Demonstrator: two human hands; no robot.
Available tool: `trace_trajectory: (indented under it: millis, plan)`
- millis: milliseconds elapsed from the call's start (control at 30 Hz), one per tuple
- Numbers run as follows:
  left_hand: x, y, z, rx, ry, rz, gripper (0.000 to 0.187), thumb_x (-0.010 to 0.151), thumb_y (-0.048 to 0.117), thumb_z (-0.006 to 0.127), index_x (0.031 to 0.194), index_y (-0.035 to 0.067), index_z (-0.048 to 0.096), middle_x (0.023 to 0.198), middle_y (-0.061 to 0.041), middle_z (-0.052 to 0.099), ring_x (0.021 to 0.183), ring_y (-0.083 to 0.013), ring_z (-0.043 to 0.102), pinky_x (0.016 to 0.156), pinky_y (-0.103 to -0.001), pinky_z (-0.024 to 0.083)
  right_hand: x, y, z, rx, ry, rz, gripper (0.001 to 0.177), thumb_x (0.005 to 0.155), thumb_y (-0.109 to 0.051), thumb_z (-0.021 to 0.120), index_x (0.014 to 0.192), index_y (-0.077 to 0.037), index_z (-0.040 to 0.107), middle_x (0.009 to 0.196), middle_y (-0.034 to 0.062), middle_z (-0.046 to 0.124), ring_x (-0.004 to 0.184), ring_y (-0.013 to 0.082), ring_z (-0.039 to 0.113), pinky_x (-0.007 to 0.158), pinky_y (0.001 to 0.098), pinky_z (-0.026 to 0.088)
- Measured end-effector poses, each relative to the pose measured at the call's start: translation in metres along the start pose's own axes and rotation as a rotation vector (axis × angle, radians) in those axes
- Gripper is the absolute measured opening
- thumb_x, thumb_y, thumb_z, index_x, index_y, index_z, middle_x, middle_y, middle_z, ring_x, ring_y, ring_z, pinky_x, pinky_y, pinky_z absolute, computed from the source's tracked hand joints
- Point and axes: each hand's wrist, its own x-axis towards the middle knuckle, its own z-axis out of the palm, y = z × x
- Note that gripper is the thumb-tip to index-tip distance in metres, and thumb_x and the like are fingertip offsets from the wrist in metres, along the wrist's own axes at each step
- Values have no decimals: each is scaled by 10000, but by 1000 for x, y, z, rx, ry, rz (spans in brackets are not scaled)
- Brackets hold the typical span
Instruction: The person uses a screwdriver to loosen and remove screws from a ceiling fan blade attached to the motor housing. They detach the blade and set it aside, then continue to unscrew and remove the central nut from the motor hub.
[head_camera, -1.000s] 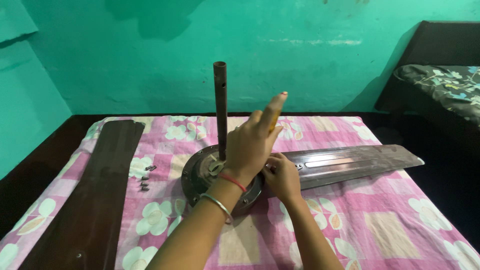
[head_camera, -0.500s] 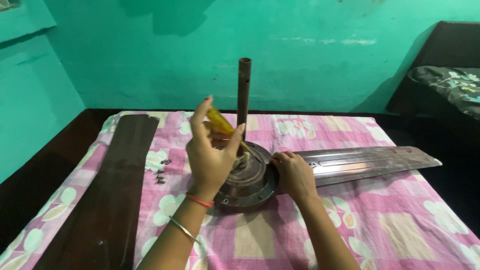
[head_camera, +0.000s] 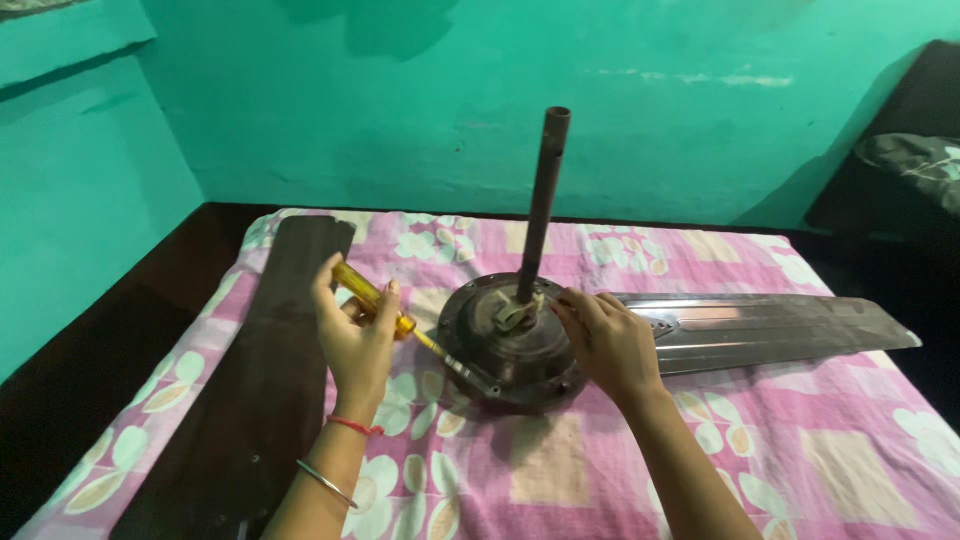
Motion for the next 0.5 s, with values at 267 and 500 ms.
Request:
trace_trajectory:
  millis: [267, 500]
  plan:
    - [2, -65, -37, 637, 17, -19, 563, 773, 254, 859, 1189, 55, 534, 835, -200, 733, 720, -343, 736, 625, -438, 574, -2, -59, 12, 183, 23, -359, 190, 891, -163, 757, 1071, -102, 754, 1028, 67, 731, 867, 224, 731, 707, 341, 608]
    - [6, -65, -63, 1000, -48, -216, 448, 803, 384, 802, 1003, 17, 639, 905, -223, 735, 882, -432, 729, 761, -510, 590, 6, -90, 51, 275, -159, -334, 175, 928, -136, 708, 1089, -87, 757, 1106, 73, 748, 878, 261, 747, 732, 358, 614]
